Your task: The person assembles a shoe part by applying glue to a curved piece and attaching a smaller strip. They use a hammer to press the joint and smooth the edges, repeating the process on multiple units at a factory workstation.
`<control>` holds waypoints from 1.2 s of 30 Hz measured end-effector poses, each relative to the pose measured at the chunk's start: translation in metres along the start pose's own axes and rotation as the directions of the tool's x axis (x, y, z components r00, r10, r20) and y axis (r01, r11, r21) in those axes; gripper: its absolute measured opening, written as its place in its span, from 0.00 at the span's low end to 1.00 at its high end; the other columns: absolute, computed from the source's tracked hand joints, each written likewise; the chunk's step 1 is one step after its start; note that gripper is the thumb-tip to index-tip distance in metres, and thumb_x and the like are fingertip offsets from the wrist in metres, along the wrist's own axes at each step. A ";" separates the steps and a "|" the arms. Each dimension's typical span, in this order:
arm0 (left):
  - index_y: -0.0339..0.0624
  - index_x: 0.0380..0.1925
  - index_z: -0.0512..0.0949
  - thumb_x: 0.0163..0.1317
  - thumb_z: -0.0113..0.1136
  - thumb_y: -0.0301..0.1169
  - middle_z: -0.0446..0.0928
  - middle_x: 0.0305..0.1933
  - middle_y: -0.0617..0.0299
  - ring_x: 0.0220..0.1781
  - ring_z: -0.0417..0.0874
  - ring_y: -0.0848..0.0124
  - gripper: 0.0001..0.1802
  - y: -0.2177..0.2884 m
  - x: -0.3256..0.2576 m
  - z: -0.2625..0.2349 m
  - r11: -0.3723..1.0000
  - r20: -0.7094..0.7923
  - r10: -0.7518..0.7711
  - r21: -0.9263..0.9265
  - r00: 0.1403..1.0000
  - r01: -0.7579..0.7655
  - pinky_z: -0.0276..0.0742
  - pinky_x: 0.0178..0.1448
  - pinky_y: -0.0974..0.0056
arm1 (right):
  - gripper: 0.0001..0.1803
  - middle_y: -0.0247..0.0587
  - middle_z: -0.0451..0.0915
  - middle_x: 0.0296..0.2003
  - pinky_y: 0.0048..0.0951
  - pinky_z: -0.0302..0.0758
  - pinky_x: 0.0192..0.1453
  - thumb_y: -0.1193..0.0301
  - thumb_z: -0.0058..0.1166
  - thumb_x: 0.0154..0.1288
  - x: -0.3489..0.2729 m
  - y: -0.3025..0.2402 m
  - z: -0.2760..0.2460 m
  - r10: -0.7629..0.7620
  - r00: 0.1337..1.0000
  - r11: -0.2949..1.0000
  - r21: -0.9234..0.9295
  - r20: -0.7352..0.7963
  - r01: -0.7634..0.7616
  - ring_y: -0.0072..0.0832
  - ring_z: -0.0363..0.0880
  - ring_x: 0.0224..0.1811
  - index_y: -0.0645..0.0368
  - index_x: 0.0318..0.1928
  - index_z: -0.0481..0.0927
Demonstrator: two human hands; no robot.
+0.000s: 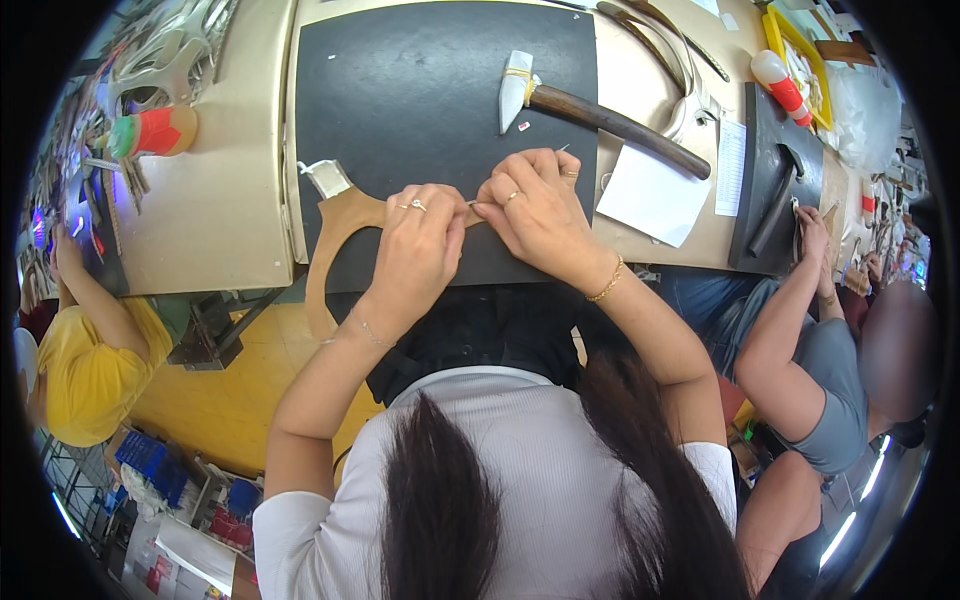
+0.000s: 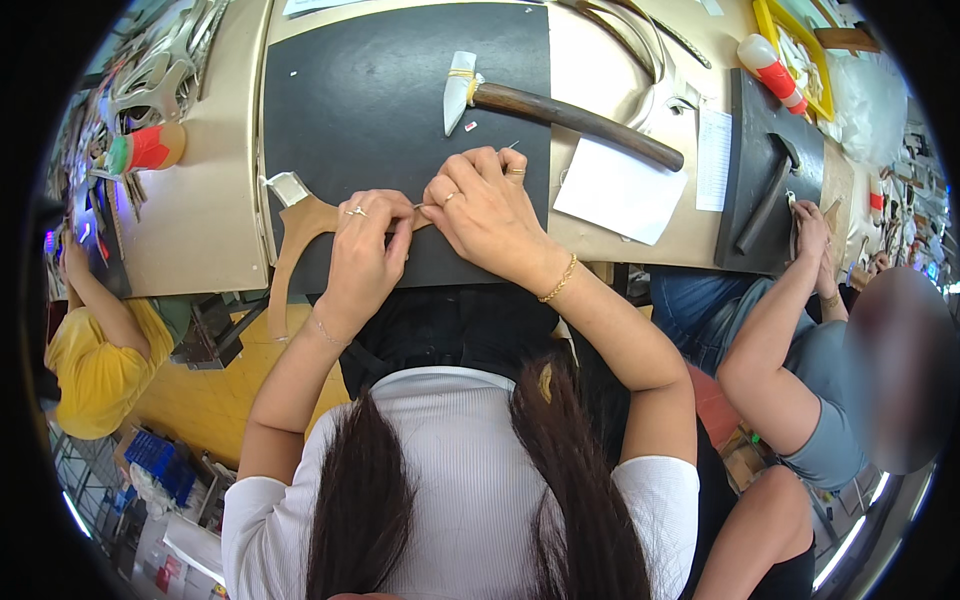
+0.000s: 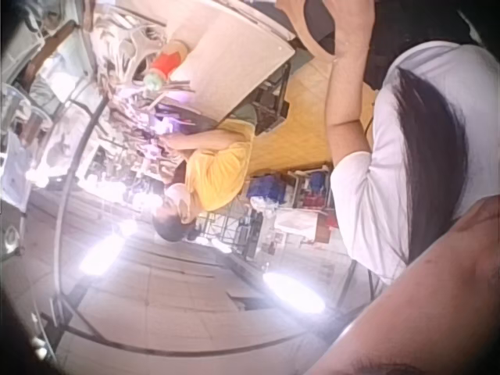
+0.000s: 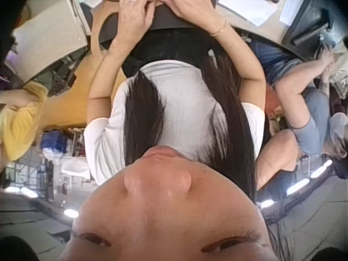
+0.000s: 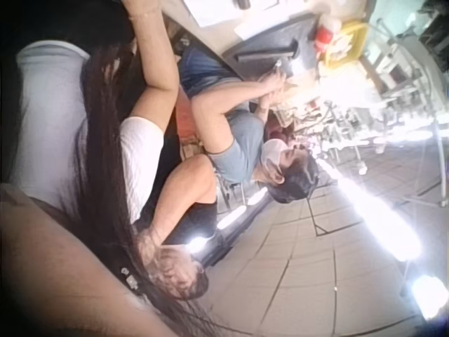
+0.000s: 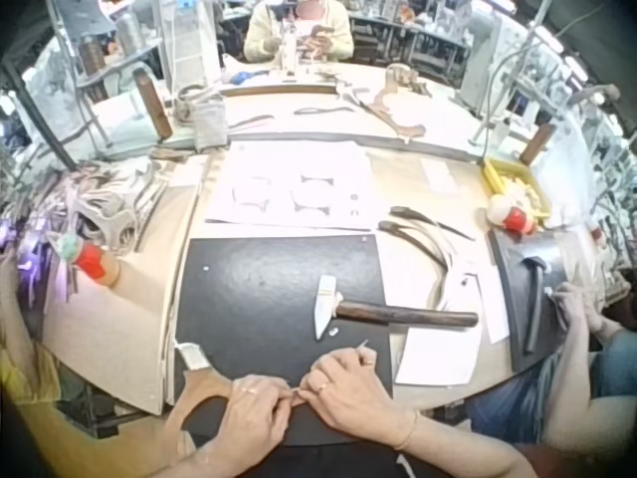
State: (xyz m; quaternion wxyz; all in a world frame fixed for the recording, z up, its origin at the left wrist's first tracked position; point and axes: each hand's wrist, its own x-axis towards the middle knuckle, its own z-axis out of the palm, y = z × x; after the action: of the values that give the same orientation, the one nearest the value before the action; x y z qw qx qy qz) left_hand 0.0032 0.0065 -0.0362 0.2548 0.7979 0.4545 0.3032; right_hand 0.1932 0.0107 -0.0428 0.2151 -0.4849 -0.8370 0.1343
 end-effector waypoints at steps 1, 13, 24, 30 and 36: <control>0.39 0.34 0.77 0.52 0.65 0.15 0.78 0.38 0.59 0.44 0.80 0.60 0.11 0.000 -0.001 0.000 1.000 -0.001 -0.007 0.018 1.000 0.007 0.71 0.50 0.58 | 0.08 0.30 0.73 0.37 0.41 0.56 0.56 0.66 0.64 0.59 0.000 0.000 0.000 0.005 1.000 1.000 0.001 0.005 -0.005 0.32 0.70 0.50 0.50 0.34 0.77; 0.40 0.44 0.83 0.54 0.63 0.24 0.79 0.44 0.62 0.49 0.80 0.65 0.16 -0.011 -0.020 -0.003 0.947 0.016 0.247 0.209 0.969 -0.245 0.70 0.52 0.56 | 0.07 0.27 0.73 0.36 0.42 0.56 0.56 0.65 0.65 0.59 0.006 0.000 -0.009 0.057 0.997 0.991 0.117 0.056 -0.063 0.30 0.70 0.49 0.48 0.34 0.79; 0.44 0.48 0.83 0.58 0.60 0.28 0.80 0.48 0.63 0.54 0.80 0.68 0.16 0.015 -0.031 -0.002 0.829 0.115 0.151 0.527 0.982 -0.189 0.66 0.54 0.55 | 0.09 0.25 0.73 0.34 0.41 0.55 0.54 0.61 0.65 0.60 0.009 -0.006 -0.006 0.102 0.994 0.993 0.054 0.043 -0.104 0.28 0.70 0.48 0.48 0.31 0.78; 0.46 0.53 0.81 0.60 0.58 0.28 0.78 0.50 0.62 0.57 0.78 0.67 0.20 0.016 -0.036 0.001 0.791 0.148 0.139 0.578 0.979 -0.200 0.65 0.54 0.55 | 0.09 0.25 0.73 0.34 0.42 0.55 0.54 0.61 0.64 0.60 0.008 -0.007 -0.002 0.100 0.995 0.995 0.026 0.012 -0.100 0.28 0.71 0.46 0.48 0.30 0.78; 0.48 0.54 0.80 0.59 0.58 0.27 0.77 0.51 0.61 0.58 0.78 0.67 0.21 0.016 -0.039 0.000 0.792 0.148 0.135 0.578 0.980 -0.197 0.65 0.54 0.54 | 0.08 0.25 0.73 0.34 0.43 0.55 0.53 0.62 0.63 0.61 0.008 -0.008 -0.001 0.079 0.997 0.997 -0.009 -0.012 -0.079 0.28 0.72 0.46 0.48 0.30 0.78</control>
State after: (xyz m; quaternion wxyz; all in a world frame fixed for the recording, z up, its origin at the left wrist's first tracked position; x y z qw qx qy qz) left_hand -0.0039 -0.0353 -0.0350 -0.0111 0.8881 0.4411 0.1286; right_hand 0.1843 0.0142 -0.0367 0.2123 -0.5194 -0.8166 0.1357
